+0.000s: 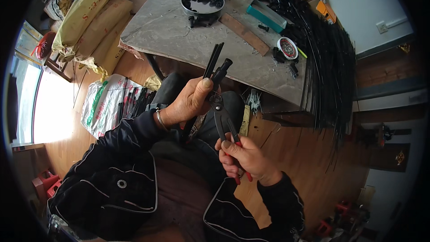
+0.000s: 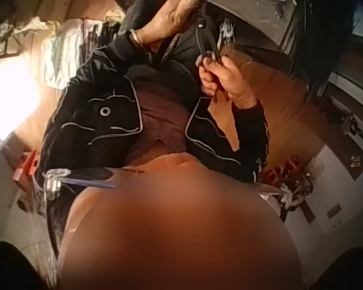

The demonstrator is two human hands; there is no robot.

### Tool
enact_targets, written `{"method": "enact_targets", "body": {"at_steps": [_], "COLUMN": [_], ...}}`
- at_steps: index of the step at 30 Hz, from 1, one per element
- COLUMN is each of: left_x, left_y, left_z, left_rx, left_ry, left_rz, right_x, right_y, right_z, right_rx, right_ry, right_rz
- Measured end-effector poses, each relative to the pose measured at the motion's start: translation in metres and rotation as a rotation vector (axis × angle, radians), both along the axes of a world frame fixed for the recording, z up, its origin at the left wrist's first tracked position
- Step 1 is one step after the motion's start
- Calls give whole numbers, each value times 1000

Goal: Assembling bundles of black rods by applying plastic spacers and measuring lengths on a workbench.

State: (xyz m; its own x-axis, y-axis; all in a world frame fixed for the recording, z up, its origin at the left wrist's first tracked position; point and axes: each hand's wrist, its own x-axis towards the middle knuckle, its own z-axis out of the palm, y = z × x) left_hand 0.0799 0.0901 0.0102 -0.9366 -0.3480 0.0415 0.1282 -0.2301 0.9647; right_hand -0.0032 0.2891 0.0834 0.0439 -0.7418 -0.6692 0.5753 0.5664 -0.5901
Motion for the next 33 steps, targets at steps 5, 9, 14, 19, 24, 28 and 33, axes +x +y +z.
{"method": "enact_targets", "body": {"at_steps": [5,9,14,19,24,28,33], "left_x": [-6,-10,-9,-5,-11,-13,-16], "left_y": [7,11,6,-1,1,6,6], "left_z": [-1,-7,-1,5,-9,-9,-3], "left_rx": [-120,-204,-36,171,168,162,104], "left_ry": [12,85,4,11,4,29,-17], "left_rz": [114,211,141,67,109,164,224], "right_x": [-13,-19,-19,-16,-18,-16,0], "right_y": [-11,-9,-16,-3,-12,-19,-13], "right_z": [28,26,25,13,13,13,-4], "right_rx": [125,-152,53,-75,-274,-209,-153], "right_ry": [186,1277,1754,1735,2087,2182,2060], "right_rz": [113,368,575,189,81,46,-29]}}
